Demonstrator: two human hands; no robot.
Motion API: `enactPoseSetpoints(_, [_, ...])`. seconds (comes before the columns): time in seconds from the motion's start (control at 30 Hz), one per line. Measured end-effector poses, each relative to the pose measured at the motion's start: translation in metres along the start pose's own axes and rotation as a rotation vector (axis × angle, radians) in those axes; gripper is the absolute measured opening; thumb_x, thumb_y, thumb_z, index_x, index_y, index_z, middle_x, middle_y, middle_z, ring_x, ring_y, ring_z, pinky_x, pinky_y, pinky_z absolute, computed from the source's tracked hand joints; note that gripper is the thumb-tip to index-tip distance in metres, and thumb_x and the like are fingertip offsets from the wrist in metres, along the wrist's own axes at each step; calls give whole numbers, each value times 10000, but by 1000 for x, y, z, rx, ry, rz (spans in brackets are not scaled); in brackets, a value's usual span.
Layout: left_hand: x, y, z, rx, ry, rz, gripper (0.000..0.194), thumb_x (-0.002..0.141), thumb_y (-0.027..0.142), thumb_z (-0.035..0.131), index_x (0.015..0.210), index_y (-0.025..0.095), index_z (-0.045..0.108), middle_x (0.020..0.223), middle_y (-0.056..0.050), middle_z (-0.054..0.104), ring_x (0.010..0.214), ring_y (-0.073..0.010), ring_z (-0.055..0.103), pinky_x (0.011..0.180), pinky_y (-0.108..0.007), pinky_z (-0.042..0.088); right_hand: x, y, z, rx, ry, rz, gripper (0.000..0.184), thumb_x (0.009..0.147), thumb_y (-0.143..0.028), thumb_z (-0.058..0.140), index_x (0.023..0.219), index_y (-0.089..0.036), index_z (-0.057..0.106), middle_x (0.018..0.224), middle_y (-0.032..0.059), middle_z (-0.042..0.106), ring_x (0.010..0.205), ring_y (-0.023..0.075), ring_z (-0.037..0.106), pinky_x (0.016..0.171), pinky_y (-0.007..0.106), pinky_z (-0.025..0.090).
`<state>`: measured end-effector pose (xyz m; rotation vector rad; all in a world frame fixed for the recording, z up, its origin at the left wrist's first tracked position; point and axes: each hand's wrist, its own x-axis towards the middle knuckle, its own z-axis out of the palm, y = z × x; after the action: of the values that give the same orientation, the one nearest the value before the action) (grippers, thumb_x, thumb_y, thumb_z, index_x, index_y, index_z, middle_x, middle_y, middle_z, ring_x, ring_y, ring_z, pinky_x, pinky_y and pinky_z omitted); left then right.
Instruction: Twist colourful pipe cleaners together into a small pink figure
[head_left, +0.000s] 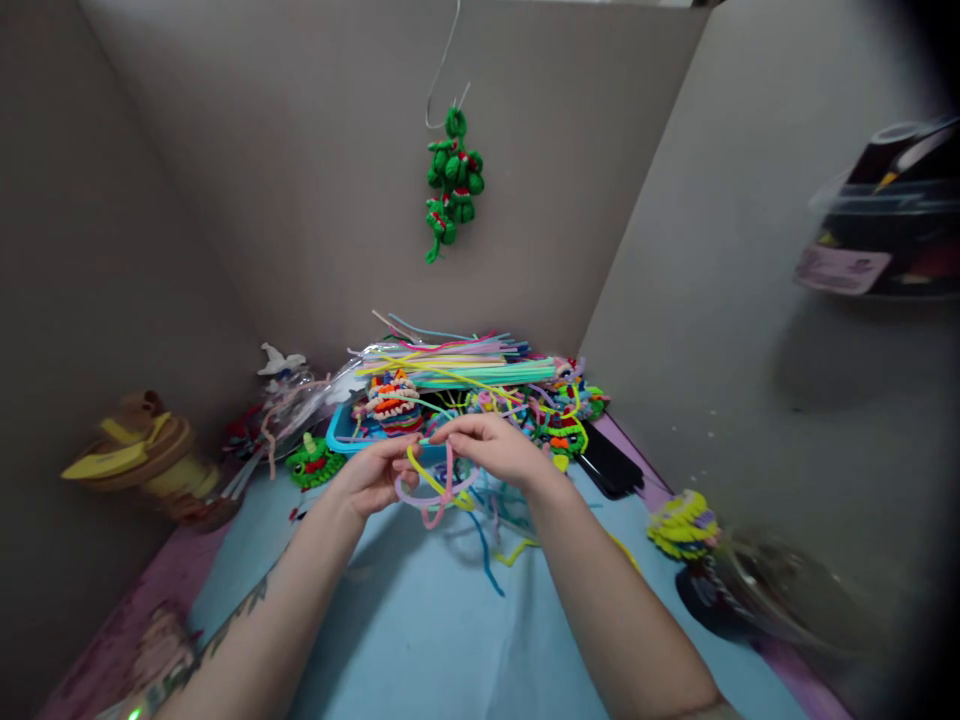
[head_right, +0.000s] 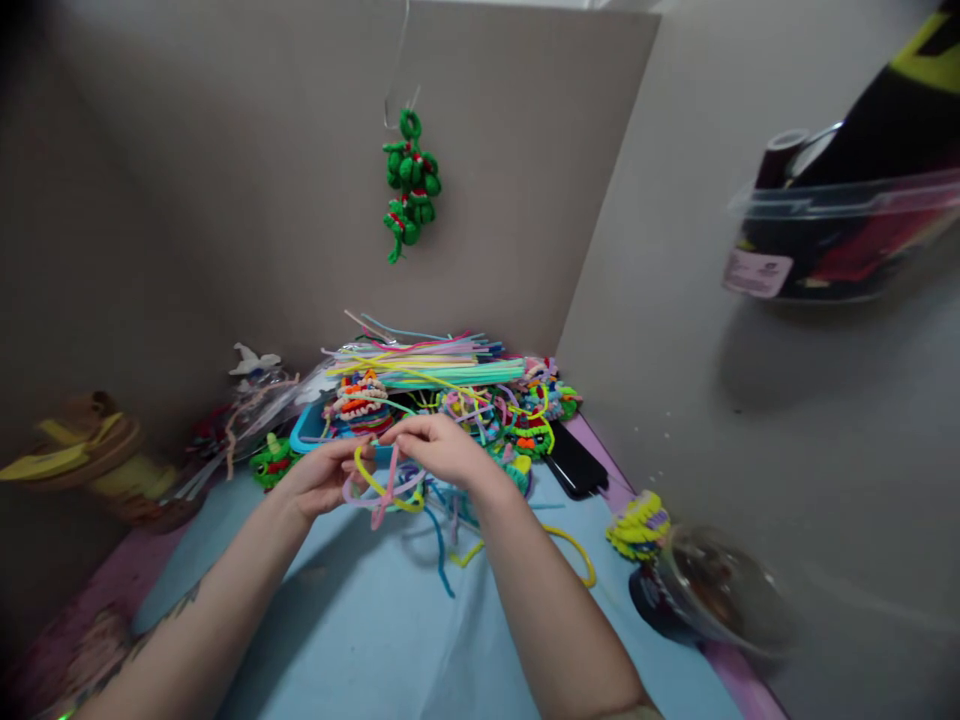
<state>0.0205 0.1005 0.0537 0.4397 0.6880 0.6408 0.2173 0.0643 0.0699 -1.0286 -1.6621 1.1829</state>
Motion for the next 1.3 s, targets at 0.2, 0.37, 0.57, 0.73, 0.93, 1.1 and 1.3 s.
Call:
enactPoseSetpoints(0.2, [2, 0, 1, -58, 7, -36, 107, 851, 61, 501, 762, 99, 548, 569, 27, 520, 357, -8, 397, 379, -107, 419, 5, 9, 4, -112, 97, -161, 179, 753, -271, 646, 877, -212, 760, 920, 53, 638, 884, 174, 591, 788, 296, 452])
enactPoseSetpoints(0.37, [8, -1, -4, -72, -6, -49, 85, 824, 50, 521, 757, 89, 556, 567, 20, 522, 359, -16, 423, 365, -101, 397, 8, 18, 7, 79, 42, -10, 213, 734, -324, 662, 862, -169, 734, 824, 43, 690, 767, 162, 616, 714, 288, 471])
enactPoseSetpoints(0.57, [10, -5, -3, -12, -13, -19, 75, 809, 59, 547, 746, 87, 575, 550, 18, 533, 372, -26, 449, 369, -110, 367, 9, 19, 11, 191, 34, 79, 148, 676, -244, 649, 782, -159, 707, 635, -8, 667, 588, 121, 596, 584, 237, 454])
enactPoseSetpoints(0.73, [-1, -5, 5, 94, 13, 80, 84, 735, 108, 676, 802, 121, 628, 617, -1, 632, 502, -114, 588, 497, -224, 480, 9, 14, 5, 155, 132, 34, 110, 645, -187, 641, 733, -173, 705, 676, -2, 685, 640, 138, 618, 638, 261, 485])
enactPoseSetpoints(0.93, [-27, 2, 15, 593, -27, 422, 245, 670, 185, 787, 832, 143, 607, 632, 4, 639, 568, -102, 580, 540, -182, 406, -4, -6, 5, 68, 99, -136, 181, 807, -229, 551, 935, -182, 671, 847, 32, 706, 806, 163, 652, 754, 295, 499])
enactPoseSetpoints(1.1, [-52, 1, 29, 1031, -55, 605, 219, 756, 280, 713, 859, 186, 544, 740, -6, 619, 661, -136, 586, 560, -214, 428, -16, -32, 20, -171, 134, -206, 146, 772, -156, 606, 889, -201, 682, 899, 23, 708, 860, 173, 643, 789, 291, 476])
enactPoseSetpoints(1.3, [-62, 0, 34, 1201, -34, 786, 157, 795, 257, 667, 871, 191, 547, 836, -16, 569, 772, -150, 561, 685, -246, 448, -22, -41, 26, -198, 160, -288, 123, 791, -120, 598, 819, -211, 676, 826, 1, 696, 765, 147, 628, 742, 268, 473])
